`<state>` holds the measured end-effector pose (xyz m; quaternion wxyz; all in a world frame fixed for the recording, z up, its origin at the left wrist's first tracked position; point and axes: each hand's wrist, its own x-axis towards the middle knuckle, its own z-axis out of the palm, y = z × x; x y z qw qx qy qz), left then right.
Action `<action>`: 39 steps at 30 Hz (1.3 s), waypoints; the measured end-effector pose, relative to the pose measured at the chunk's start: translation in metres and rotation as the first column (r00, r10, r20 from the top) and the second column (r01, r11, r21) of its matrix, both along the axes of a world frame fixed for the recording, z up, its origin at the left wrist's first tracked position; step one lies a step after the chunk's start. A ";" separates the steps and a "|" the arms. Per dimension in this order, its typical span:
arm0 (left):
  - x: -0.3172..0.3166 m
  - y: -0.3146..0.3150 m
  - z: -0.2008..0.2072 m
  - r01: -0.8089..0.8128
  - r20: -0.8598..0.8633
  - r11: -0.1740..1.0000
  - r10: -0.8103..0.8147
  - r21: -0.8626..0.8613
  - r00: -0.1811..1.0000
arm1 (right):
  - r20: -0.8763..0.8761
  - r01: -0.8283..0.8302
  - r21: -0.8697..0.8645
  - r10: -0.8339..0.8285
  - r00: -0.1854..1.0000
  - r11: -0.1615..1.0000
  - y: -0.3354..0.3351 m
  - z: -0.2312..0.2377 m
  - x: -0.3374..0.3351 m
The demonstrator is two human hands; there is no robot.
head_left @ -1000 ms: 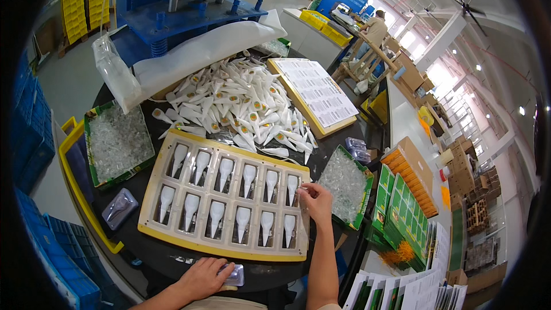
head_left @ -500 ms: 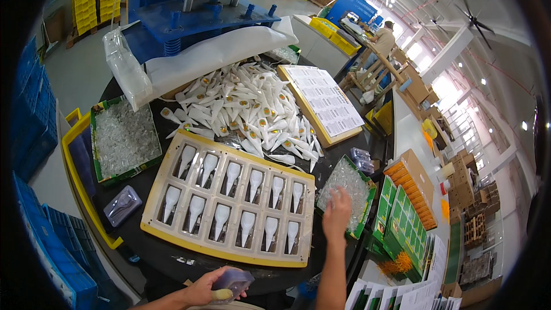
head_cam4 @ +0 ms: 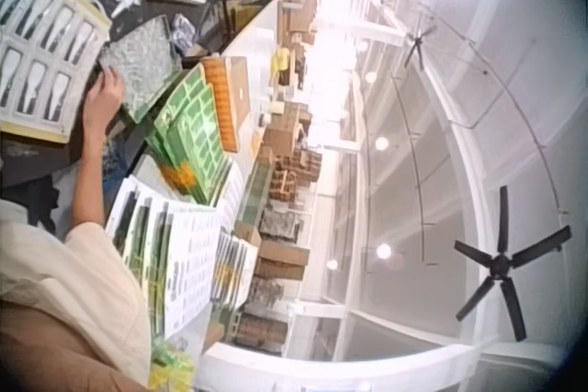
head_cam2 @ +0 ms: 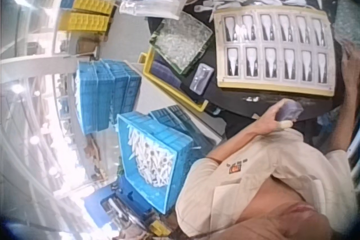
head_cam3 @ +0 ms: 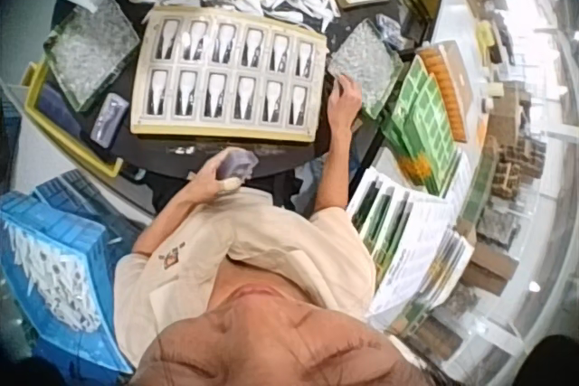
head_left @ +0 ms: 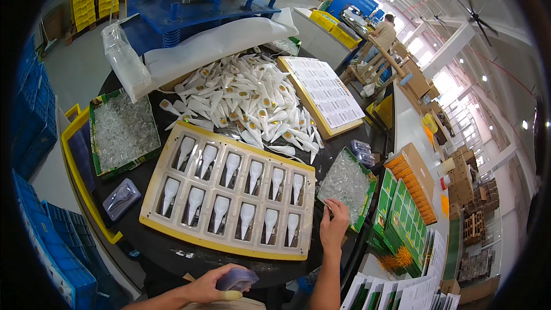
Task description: The person places white light bulbs into a yellow foam tray, then covers the tray with a clear plastic sheet and a printed cardboard cover. The person repeats this process multiple times, stacking the finished packages on the table.
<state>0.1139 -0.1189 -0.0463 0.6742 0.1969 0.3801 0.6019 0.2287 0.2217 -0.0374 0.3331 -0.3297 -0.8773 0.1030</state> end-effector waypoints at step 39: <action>0.022 0.015 -0.009 -0.103 0.014 0.992 0.102 0.075 0.995 | 0.033 -0.162 -0.214 0.172 0.984 0.963 0.007 0.006 -0.030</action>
